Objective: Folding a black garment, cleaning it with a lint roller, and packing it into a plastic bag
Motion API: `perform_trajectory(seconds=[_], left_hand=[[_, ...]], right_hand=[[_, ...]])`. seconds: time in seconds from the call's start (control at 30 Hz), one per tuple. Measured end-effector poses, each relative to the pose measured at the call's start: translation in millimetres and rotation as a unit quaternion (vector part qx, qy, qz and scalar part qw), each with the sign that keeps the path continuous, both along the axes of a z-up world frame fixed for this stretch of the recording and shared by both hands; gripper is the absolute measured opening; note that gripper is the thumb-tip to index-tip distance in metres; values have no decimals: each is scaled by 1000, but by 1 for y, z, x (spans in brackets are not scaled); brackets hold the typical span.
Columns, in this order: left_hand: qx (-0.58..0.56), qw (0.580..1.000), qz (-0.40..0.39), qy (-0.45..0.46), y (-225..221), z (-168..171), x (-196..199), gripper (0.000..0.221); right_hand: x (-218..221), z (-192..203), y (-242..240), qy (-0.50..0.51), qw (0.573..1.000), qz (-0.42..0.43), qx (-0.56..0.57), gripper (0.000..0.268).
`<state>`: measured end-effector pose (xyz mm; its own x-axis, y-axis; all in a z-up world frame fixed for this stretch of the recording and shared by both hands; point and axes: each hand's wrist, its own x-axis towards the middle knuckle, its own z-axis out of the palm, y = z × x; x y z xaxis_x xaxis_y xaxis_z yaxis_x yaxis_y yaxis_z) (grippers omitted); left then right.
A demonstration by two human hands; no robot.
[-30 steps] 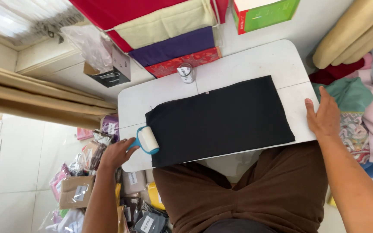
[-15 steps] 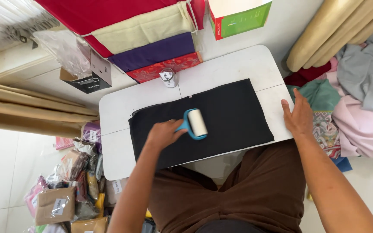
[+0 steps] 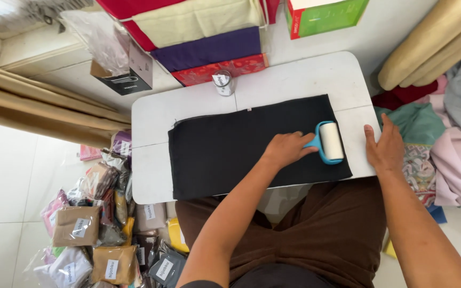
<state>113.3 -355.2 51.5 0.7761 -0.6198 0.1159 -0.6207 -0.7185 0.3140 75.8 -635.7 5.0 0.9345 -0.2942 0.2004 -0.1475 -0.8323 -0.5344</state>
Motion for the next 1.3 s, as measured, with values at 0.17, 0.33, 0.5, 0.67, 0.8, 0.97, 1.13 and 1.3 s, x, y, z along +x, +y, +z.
perform_trajectory(seconds=[0.17,0.33,0.5,0.67,0.8,0.97,1.13,1.3], left_hand=[[43,997,46,-45,102,5,-20,44],[50,988,139,-40,225,9,-60,48],[87,968,233,44,336,23,-104,50],[157,946,272,80,413,32,-141,55],[166,948,272,-4,408,25,-151,57],[115,971,211,5,323,45,-137,47],[81,986,144,-21,228,29,-97,49],[-10,996,54,-74,110,-23,-52,42]], right_hand=[[0,-1,-3,-8,999,22,-40,61],[1,-5,-4,-8,989,32,-147,63],[6,-32,-15,-3,981,26,-191,71],[5,-38,-11,-47,975,26,-215,70],[-14,5,38,-130,982,67,-123,65],[-37,39,81,-117,989,68,-55,60],[-68,54,84,-127,990,60,-3,61],[-88,29,66,-193,981,22,-2,61]])
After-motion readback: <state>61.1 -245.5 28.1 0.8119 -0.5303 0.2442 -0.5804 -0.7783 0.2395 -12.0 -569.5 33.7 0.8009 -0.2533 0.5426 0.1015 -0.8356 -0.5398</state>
